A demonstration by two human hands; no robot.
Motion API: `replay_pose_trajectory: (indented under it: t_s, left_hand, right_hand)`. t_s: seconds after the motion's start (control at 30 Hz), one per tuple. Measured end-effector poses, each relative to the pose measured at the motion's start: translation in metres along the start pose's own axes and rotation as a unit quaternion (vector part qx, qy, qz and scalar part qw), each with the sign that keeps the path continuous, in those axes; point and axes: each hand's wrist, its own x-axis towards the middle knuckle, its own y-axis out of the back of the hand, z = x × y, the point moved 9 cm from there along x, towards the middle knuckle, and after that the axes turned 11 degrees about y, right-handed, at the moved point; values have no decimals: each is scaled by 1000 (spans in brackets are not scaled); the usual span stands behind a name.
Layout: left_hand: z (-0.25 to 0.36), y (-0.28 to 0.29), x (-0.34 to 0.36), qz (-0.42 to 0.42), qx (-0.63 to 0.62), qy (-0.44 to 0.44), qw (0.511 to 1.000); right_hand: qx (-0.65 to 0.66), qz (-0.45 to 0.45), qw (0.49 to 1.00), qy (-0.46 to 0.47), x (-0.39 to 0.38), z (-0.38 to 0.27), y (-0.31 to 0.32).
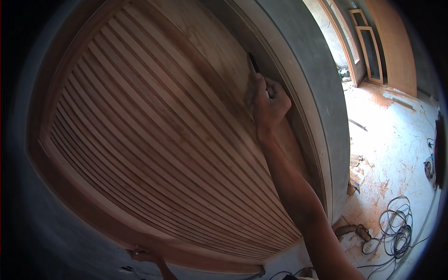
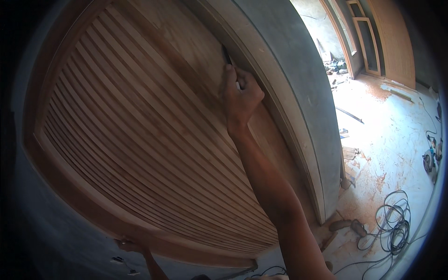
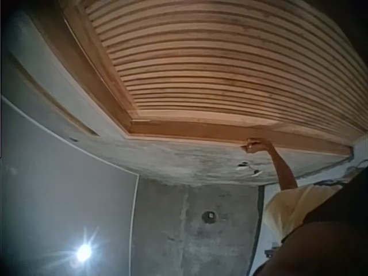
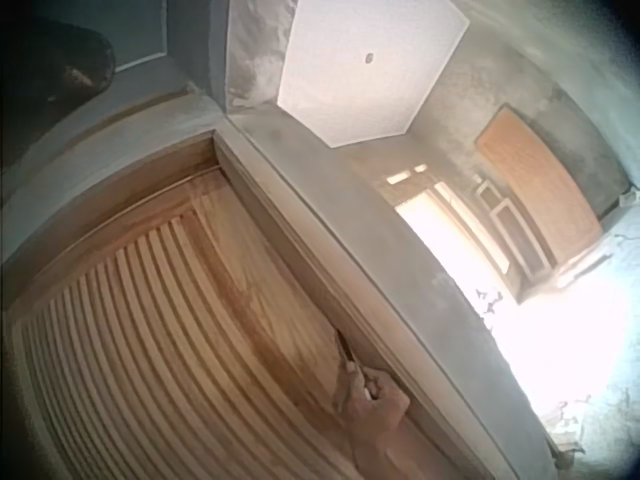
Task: The person marks the interior of a wooden door frame with a pen and then lifts a slatted wooden door to check its alignment and fit within the frame.
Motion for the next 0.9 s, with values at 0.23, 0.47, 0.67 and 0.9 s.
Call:
replay_pose_trajectory:
  t_s: [0.23, 0.47, 0.67, 0.9]
  left_hand:
    - [0, -2, -1, 7, 28, 14, 999]
    - [-8, -7, 0, 3, 8, -7, 1000]
    - [34, -9, -7, -23, -10, 40, 999]
    - [28, -17, -6, -60, -2, 49, 997]
  right_hand:
    - [34, -15, 998, -46, 3, -4, -5]
    - [39, -8, 998, -48, 3, -4, -7]
    - [45, -19, 997, -52, 6, 2, -8]
    - [11, -12, 999, -34, 7, -6, -8]
